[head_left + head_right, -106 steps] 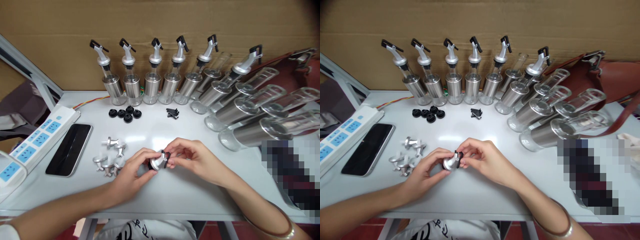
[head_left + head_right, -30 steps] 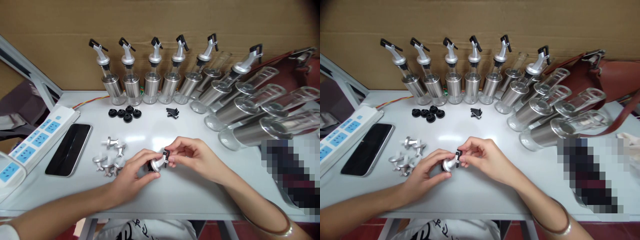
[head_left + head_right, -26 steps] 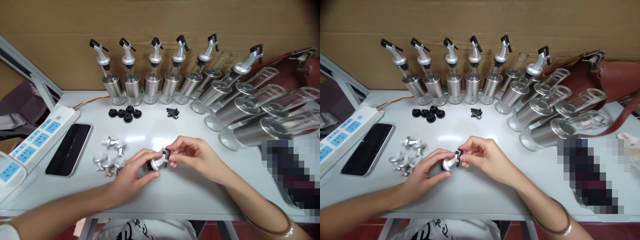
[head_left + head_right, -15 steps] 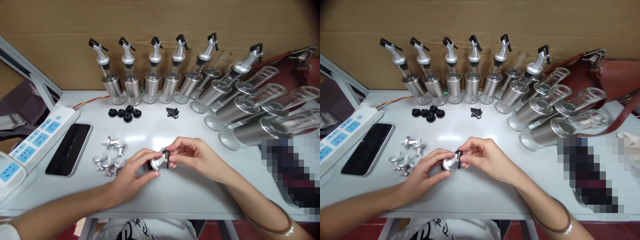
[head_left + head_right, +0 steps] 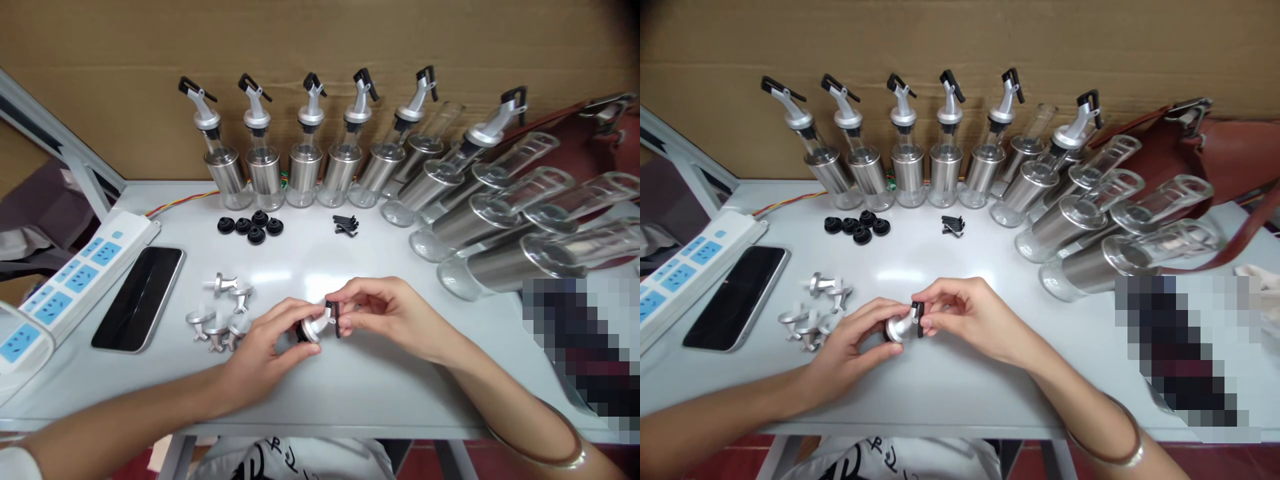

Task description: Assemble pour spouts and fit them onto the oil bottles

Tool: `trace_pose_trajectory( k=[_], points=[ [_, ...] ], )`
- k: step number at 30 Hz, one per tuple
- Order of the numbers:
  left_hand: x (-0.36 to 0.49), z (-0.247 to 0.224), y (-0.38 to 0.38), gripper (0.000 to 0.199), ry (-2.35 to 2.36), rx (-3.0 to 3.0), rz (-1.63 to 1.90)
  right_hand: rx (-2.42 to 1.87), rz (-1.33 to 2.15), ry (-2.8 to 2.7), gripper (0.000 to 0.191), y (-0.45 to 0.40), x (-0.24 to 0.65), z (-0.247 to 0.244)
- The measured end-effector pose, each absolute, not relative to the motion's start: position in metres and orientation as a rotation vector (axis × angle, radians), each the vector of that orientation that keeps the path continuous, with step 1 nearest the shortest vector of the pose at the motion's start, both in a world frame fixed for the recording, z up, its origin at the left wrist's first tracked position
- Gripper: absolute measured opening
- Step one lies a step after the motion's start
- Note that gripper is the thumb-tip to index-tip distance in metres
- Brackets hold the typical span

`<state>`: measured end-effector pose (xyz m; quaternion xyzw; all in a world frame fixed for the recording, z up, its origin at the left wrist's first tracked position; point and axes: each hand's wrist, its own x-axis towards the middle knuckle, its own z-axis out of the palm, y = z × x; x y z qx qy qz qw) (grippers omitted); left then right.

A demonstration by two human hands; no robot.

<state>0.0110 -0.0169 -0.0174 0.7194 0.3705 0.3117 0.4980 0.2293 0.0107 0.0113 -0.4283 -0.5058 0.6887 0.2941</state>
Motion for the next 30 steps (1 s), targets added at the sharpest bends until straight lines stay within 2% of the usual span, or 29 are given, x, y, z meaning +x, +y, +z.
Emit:
trace_pose_trajectory(
  k=[20, 30],
  points=[
    [0.012, -0.025, -0.019, 0.037, 0.902, 1.703, 0.825, -1.141, 1.988, -1.202, 0.024, 0.014, 0.227, -0.003],
    [0.012, -0.025, -0.019, 0.035, 0.911, 1.708, 0.867, -1.037, 1.857, -1.307, 0.021, 0.011, 0.226, -0.005]
  ],
)
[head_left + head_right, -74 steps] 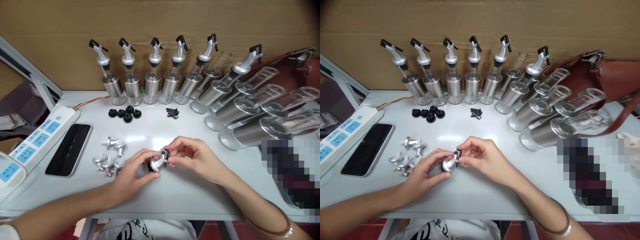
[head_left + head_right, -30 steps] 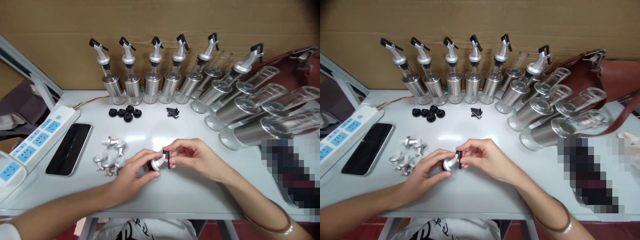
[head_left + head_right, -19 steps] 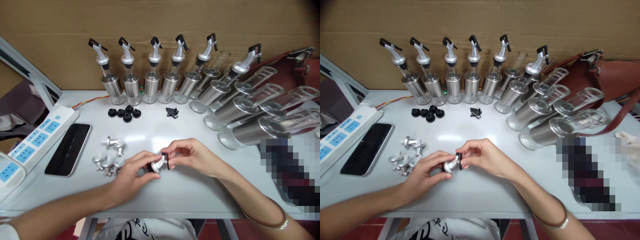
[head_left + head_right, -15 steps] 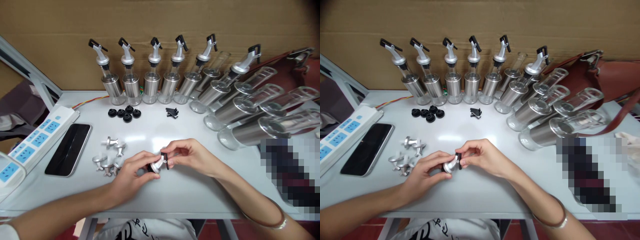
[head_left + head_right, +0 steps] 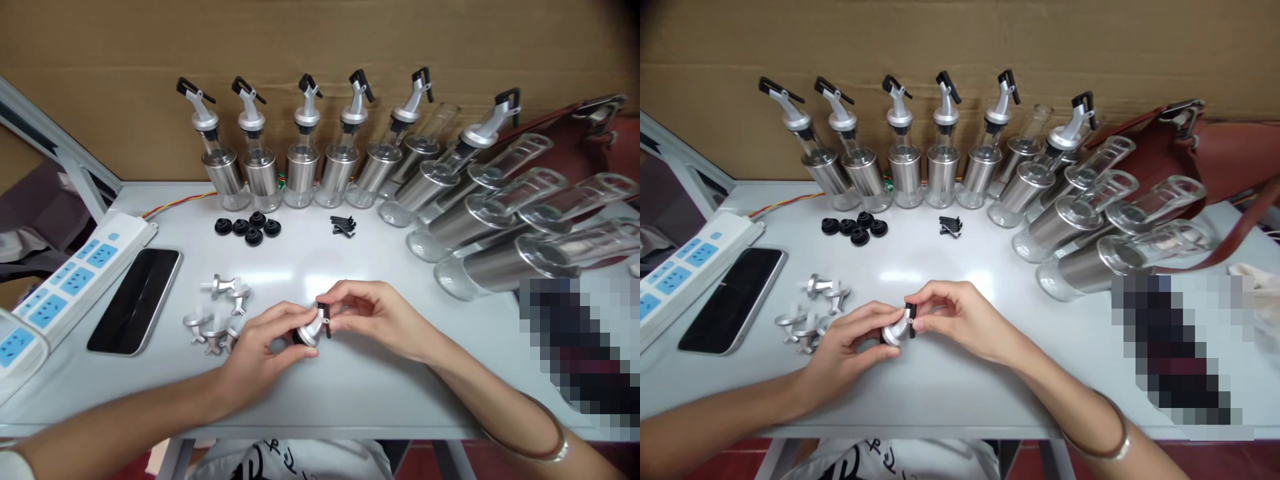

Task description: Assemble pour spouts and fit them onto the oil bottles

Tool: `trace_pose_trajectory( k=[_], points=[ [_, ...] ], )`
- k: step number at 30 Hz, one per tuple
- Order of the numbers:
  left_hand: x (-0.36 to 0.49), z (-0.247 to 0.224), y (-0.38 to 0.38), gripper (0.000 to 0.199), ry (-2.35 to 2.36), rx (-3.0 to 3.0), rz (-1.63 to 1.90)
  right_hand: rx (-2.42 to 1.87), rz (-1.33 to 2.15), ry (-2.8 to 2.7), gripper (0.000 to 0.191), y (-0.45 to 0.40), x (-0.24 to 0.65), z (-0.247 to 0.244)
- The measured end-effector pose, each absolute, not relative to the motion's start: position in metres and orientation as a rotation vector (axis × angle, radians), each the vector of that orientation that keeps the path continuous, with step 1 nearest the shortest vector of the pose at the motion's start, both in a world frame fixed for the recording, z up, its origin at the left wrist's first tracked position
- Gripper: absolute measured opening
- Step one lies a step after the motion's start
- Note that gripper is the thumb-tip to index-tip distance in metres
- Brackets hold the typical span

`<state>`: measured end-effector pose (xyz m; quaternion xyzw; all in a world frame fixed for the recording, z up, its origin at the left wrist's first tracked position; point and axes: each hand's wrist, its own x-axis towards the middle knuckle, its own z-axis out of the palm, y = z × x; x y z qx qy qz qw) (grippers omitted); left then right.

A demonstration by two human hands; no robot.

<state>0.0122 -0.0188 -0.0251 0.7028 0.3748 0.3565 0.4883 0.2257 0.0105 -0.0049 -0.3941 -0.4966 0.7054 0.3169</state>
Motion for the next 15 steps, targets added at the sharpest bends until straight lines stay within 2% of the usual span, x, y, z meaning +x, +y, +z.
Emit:
trace_pose_trajectory(
  k=[7, 12, 15],
  points=[
    [0.0094, -0.0210, -0.0182, 0.042, 0.864, 1.820, 0.942, -0.922, 1.796, -1.382, 0.031, 0.0077, 0.2254, 0.0006],
    [0.0107, -0.0206, -0.0222, 0.044, 0.875, 1.685, 0.888, -0.908, 1.704, -1.375, 0.027, 0.0089, 0.2237, -0.0006],
    [0.0141, -0.0228, -0.0263, 0.048, 0.874, 1.444, 0.953, -0.836, 1.764, -1.312, 0.023, 0.0091, 0.2228, -0.0006]
  ],
)
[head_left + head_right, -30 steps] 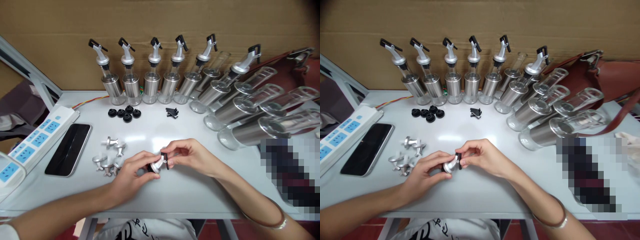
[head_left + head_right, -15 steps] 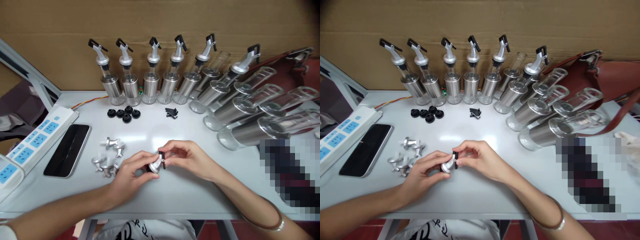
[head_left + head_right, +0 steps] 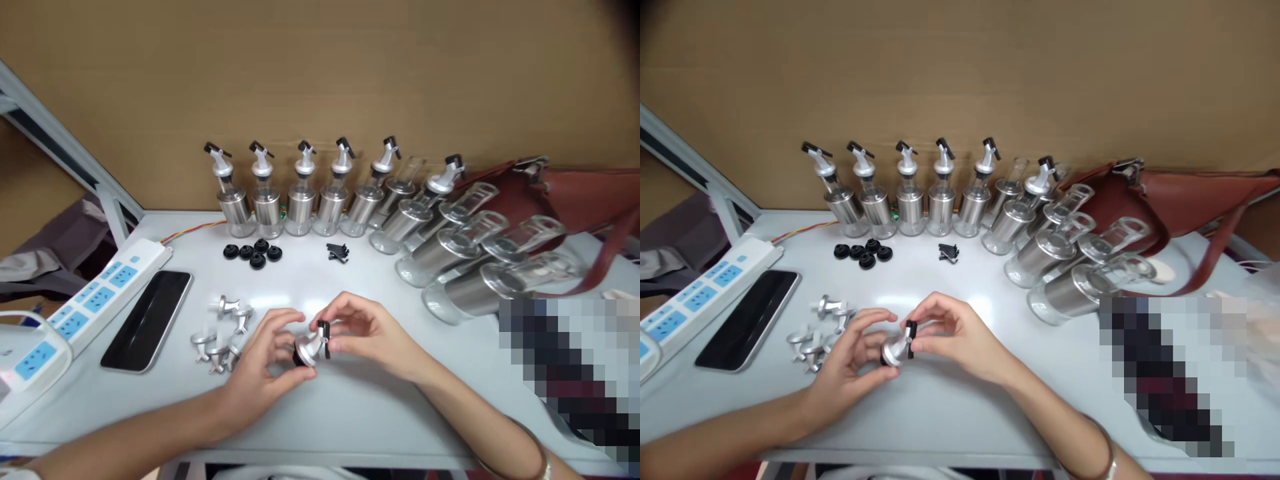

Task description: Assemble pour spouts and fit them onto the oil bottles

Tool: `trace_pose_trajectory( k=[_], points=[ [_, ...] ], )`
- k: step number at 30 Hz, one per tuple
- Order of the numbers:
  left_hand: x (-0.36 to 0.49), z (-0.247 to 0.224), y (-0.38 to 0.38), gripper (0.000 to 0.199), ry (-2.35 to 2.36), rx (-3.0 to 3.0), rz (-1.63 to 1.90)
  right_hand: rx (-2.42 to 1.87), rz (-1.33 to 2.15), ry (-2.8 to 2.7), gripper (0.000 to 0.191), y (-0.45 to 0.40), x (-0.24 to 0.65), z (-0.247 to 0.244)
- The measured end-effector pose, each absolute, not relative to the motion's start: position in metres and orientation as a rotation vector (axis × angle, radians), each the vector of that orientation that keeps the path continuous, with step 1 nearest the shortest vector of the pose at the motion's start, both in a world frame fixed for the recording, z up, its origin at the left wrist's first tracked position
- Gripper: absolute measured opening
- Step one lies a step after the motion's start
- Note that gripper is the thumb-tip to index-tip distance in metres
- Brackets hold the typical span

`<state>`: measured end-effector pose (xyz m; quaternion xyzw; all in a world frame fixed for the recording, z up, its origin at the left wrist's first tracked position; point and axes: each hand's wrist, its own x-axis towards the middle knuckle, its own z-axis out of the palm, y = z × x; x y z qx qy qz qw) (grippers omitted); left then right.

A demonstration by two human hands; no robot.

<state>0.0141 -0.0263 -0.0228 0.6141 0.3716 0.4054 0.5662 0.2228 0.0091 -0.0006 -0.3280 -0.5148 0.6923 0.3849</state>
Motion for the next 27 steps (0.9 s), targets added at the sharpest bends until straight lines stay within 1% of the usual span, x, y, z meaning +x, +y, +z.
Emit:
trace_pose_trajectory(
  k=[3, 6, 10, 13, 16, 21, 25, 27],
  points=[
    [0.018, -0.022, -0.026, 0.042, 0.881, 1.373, 1.018, -0.760, 1.873, -1.257, 0.032, 0.009, 0.221, -0.001],
    [0.020, -0.014, -0.019, 0.037, 0.929, 1.435, 0.958, -0.732, 1.898, -1.235, 0.039, 0.009, 0.219, -0.002],
    [0.024, -0.001, -0.009, 0.031, 1.001, 1.584, 0.800, -0.736, 1.786, -1.167, 0.038, 0.012, 0.221, -0.002],
    [0.025, 0.008, -0.003, 0.028, 0.977, 1.709, 0.760, -0.766, 1.675, -1.173, 0.038, 0.013, 0.224, 0.002],
    [0.025, 0.022, 0.008, 0.028, 0.986, 1.885, 0.801, -0.777, 1.574, -1.173, 0.037, 0.014, 0.226, 0.006],
    [0.042, 0.057, 0.052, 0.023, 0.997, 2.084, 1.048, -0.823, 1.445, -1.152, 0.040, 0.018, 0.228, 0.008],
    [0.087, 0.078, 0.097, 0.032, 0.843, 2.479, 0.938, -0.831, 1.416, -1.061, 0.047, 0.022, 0.227, 0.003],
    [0.115, 0.084, 0.117, 0.036, 0.831, 2.536, 0.913, -0.834, 1.402, -0.996, 0.049, 0.025, 0.226, 0.000]
  ],
)
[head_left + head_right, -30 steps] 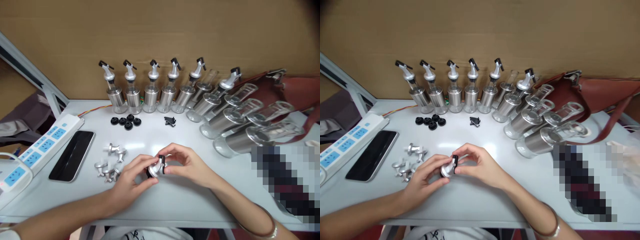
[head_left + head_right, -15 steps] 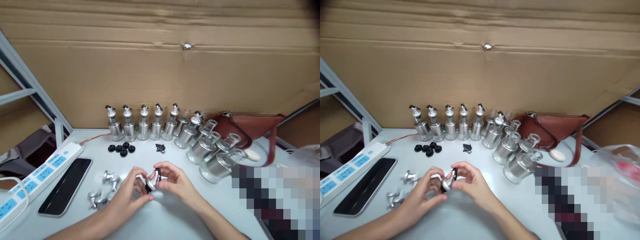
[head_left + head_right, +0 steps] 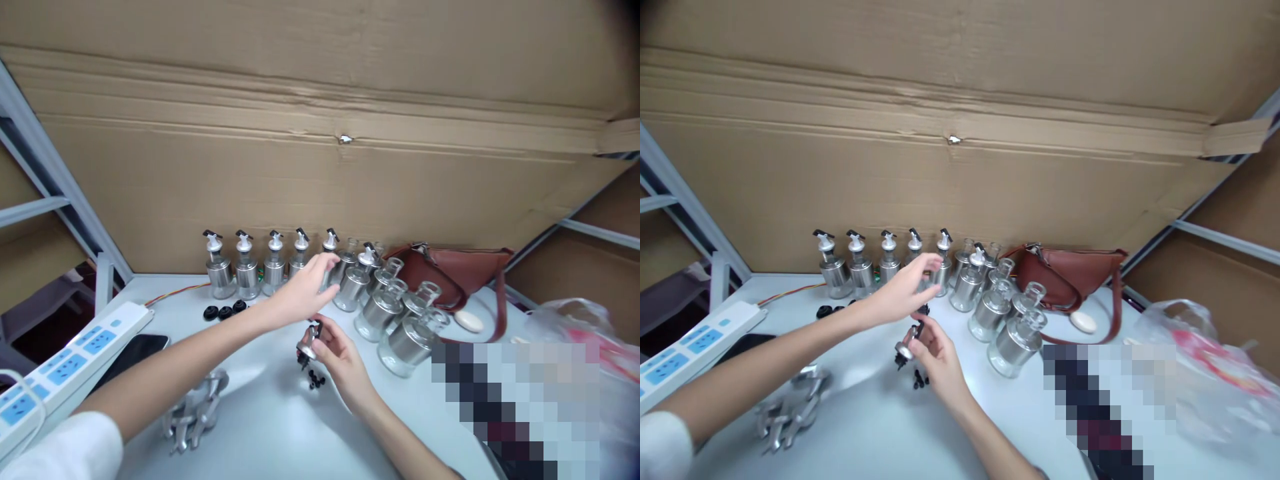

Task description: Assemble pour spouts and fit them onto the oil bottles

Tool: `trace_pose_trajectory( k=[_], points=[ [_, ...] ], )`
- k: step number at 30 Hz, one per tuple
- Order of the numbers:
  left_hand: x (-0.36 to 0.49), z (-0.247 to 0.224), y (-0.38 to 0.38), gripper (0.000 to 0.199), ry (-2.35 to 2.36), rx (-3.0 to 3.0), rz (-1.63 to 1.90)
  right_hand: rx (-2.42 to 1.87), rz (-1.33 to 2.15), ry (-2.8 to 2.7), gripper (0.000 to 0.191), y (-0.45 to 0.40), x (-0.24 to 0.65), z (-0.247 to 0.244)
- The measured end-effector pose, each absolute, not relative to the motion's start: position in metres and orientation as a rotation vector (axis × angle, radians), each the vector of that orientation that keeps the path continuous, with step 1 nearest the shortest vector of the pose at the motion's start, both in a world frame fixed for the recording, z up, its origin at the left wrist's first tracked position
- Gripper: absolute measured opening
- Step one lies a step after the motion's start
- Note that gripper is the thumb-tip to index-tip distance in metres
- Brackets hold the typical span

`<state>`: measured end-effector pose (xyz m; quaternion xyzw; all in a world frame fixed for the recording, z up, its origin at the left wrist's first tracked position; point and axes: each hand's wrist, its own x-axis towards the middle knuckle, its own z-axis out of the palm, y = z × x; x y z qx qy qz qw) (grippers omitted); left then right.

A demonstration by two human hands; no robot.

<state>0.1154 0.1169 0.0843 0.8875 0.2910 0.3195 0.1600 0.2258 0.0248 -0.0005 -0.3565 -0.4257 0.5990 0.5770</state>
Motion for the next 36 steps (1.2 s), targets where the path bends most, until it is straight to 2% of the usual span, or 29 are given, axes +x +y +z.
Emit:
trace_pose_trajectory(
  k=[6, 10, 16, 21, 25, 29, 31, 34, 36],
  points=[
    [0.180, 0.117, 0.163, 0.043, 0.944, 2.802, 0.832, -0.860, 1.385, -0.891, 0.046, 0.029, 0.225, -0.005],
    [0.204, 0.136, 0.187, 0.023, 1.065, 2.998, 0.584, -0.827, 1.415, -0.894, 0.051, 0.028, 0.226, -0.002],
    [0.230, 0.134, 0.210, 0.029, 1.133, 3.131, 0.173, -0.806, 1.395, -0.950, 0.051, 0.026, 0.227, 0.004],
    [0.231, 0.139, 0.211, 0.028, 1.150, 3.195, 0.113, -0.811, 1.397, -0.989, 0.051, 0.027, 0.229, 0.003],
    [0.220, 0.169, 0.202, 0.019, 1.169, 3.227, 0.280, -0.802, 1.367, -1.019, 0.050, 0.023, 0.229, 0.004],
    [0.195, 0.213, 0.180, 0.021, 1.239, 3.211, 0.453, -0.821, 1.276, -1.054, 0.051, 0.016, 0.228, 0.008],
    [0.177, 0.230, 0.164, 0.023, 1.261, 3.159, 0.753, -0.835, 1.248, -1.068, 0.044, 0.013, 0.227, 0.010],
    [0.150, 0.242, 0.134, 0.040, 1.187, 2.899, 1.217, -0.818, 1.213, -1.071, 0.037, 0.010, 0.226, 0.011],
    [0.134, 0.240, 0.114, 0.068, 1.072, 2.617, 1.499, -0.788, 1.179, -1.069, 0.040, 0.009, 0.226, 0.012]
  ],
)
